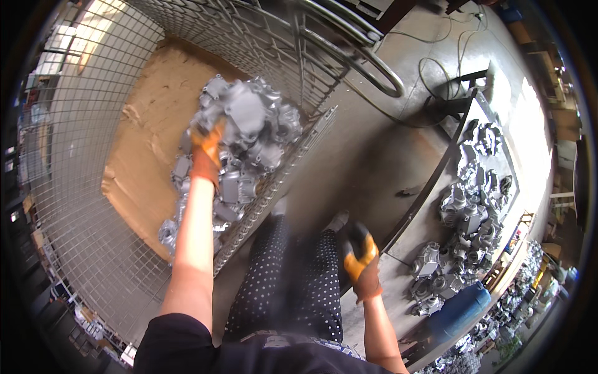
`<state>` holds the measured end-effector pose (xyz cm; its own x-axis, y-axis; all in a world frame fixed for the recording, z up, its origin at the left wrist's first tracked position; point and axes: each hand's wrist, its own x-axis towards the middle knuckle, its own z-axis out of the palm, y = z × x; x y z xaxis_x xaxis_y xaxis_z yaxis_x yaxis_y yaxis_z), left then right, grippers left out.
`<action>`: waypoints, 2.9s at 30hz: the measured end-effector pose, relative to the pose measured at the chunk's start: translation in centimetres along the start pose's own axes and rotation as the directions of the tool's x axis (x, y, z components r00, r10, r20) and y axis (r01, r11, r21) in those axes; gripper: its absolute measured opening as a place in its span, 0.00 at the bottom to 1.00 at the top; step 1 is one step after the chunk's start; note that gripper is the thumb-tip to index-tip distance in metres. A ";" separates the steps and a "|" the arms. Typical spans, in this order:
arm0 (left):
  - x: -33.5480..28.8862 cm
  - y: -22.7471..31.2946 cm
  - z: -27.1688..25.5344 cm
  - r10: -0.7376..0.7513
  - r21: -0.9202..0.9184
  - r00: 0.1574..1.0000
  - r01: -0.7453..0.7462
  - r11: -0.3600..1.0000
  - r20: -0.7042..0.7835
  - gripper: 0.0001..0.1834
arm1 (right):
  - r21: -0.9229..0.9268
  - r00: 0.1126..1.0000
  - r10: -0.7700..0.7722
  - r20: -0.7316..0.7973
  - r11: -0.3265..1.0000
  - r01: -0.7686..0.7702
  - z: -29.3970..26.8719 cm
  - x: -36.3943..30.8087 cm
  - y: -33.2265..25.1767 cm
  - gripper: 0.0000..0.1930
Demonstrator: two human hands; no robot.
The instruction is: The person picks up silver metal castings from a workbench and places them into a large wire bin, handling them one at a time and sometimes using an air hose to spray them before placing them in the bin.
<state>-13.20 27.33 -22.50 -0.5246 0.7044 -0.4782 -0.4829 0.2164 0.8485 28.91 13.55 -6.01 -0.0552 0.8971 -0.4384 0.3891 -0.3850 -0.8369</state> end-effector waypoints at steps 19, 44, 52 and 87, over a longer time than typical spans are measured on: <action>13.8 -7.4 1.7 0.295 0.818 0.768 -0.565 -0.102 0.568 0.38 | -0.194 0.782 0.622 -0.036 0.763 -0.616 -0.6 -11.0 8.9 0.25; -44.6 -37.6 43.9 -0.637 0.129 -0.119 -0.935 0.329 0.761 0.42 | -0.128 0.814 0.269 -0.514 0.915 -0.383 -25.9 -15.3 41.4 0.27; -44.7 -37.9 41.6 -0.758 0.499 0.094 -0.803 0.325 0.646 0.48 | -0.067 0.848 0.300 -0.437 0.929 -0.364 -25.2 -14.5 40.5 0.23; -2.3 -7.5 -8.2 -0.428 0.551 0.847 0.530 0.645 -0.315 0.51 | 0.098 0.733 0.577 -0.359 0.805 -0.586 -4.6 -13.0 16.1 0.24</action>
<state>-14.11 18.60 -29.59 -0.4586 0.2916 -0.8394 -0.2033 0.8852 0.4185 40.12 -3.31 -12.24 0.5146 0.5133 -0.6869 0.2550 -0.8564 -0.4489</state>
